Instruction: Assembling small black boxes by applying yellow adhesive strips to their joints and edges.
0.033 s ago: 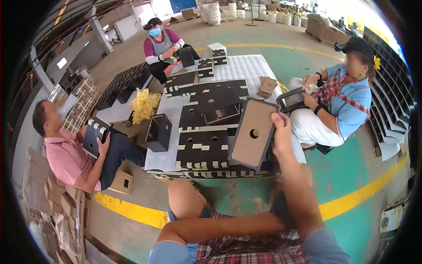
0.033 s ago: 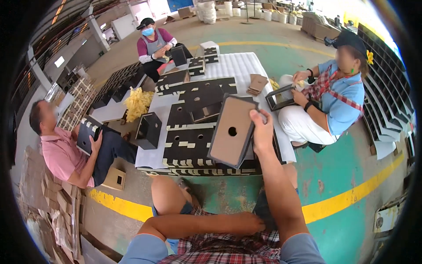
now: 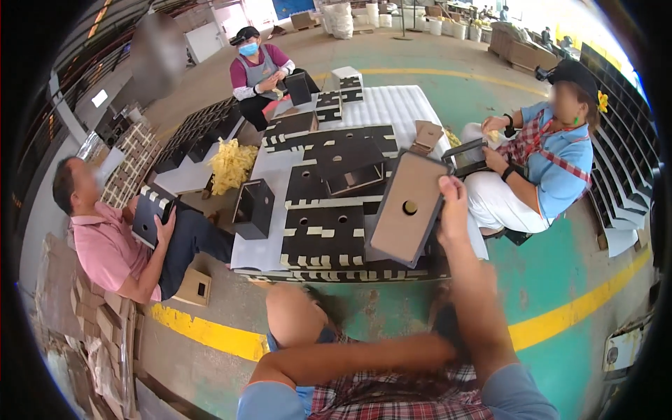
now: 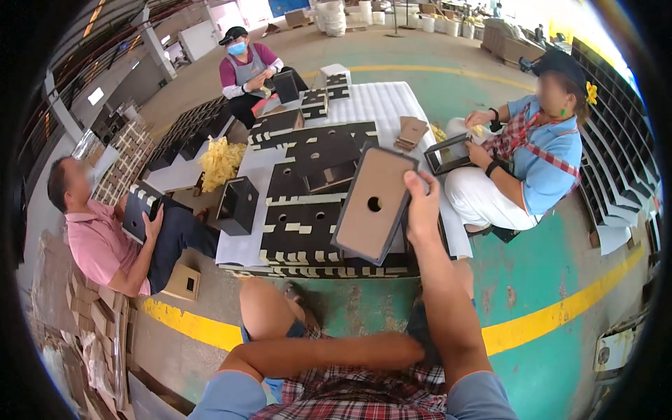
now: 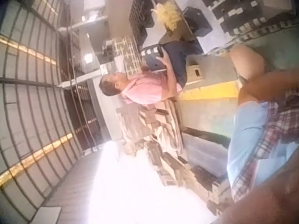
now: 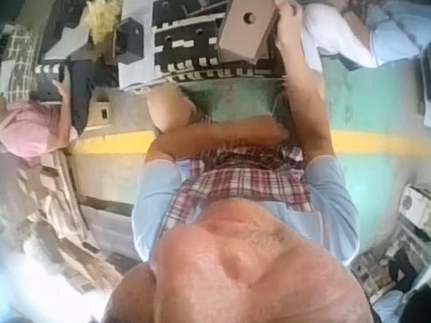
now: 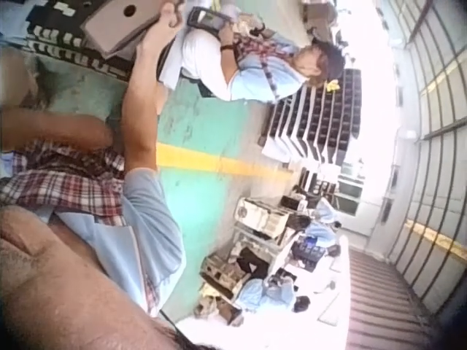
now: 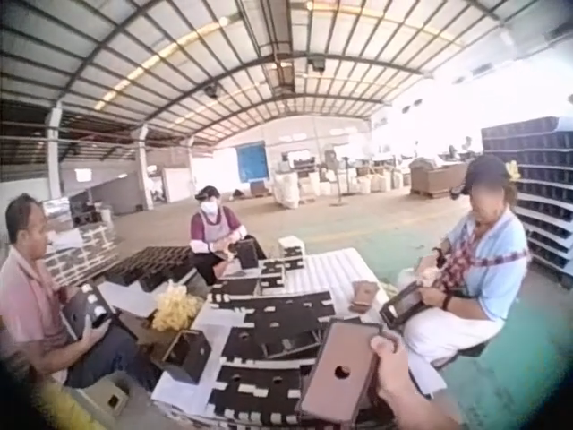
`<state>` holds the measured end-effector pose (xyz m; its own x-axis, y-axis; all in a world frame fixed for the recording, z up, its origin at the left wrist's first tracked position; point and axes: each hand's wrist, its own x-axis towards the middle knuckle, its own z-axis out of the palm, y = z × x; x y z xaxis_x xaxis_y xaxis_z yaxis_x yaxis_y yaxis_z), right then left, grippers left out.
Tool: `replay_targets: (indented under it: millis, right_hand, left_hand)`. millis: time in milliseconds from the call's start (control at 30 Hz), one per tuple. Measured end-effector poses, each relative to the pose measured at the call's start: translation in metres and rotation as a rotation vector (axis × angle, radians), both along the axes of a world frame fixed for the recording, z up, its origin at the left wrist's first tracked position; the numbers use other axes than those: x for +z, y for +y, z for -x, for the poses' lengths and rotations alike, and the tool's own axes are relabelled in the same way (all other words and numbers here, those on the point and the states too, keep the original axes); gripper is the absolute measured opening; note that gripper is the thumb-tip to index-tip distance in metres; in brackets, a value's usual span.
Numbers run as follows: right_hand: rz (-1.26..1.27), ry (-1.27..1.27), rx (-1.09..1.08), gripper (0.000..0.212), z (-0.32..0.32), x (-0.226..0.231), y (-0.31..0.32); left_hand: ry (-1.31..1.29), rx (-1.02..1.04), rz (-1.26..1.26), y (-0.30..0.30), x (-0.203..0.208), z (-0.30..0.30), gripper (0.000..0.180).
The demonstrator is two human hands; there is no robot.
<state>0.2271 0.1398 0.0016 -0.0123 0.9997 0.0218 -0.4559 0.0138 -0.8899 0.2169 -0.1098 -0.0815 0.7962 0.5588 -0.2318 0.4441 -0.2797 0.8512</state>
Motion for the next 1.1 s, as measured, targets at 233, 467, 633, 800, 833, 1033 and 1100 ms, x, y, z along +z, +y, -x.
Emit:
replay_targets:
  millis: [233,467,633,800,833,1033,1100]
  right_hand:
    - [0.009,0.089,0.130,0.067,-0.022,-0.010,0.025]
    - [0.023,0.082,0.164,0.064,-0.028,-0.009,0.017]
    - [0.022,0.035,0.136,0.065,-0.023,-0.001,0.009]
    - [0.013,-0.011,0.098,0.070,-0.020,0.006,0.002]
    - [0.009,-0.022,0.084,0.071,-0.018,0.007,0.000]
    - [0.003,-0.040,0.071,0.072,-0.009,0.009,-0.006]
    - [0.005,-0.025,0.079,0.072,-0.009,0.011,-0.008]
  left_hand:
    - [-0.588,0.597,-0.286,0.046,0.098,0.108,0.027]
    - [-0.796,0.787,-0.155,0.057,0.104,0.119,0.041]
    - [-0.607,0.807,-0.392,0.060,0.099,0.139,0.050]
    - [-0.820,0.760,-0.232,0.063,0.100,0.138,0.045]
    - [-0.844,0.794,-0.155,0.062,0.102,0.137,0.046]
    - [-0.837,0.852,-0.073,0.060,0.101,0.145,0.040]
    - [-0.841,0.839,-0.095,0.061,0.100,0.147,0.031]
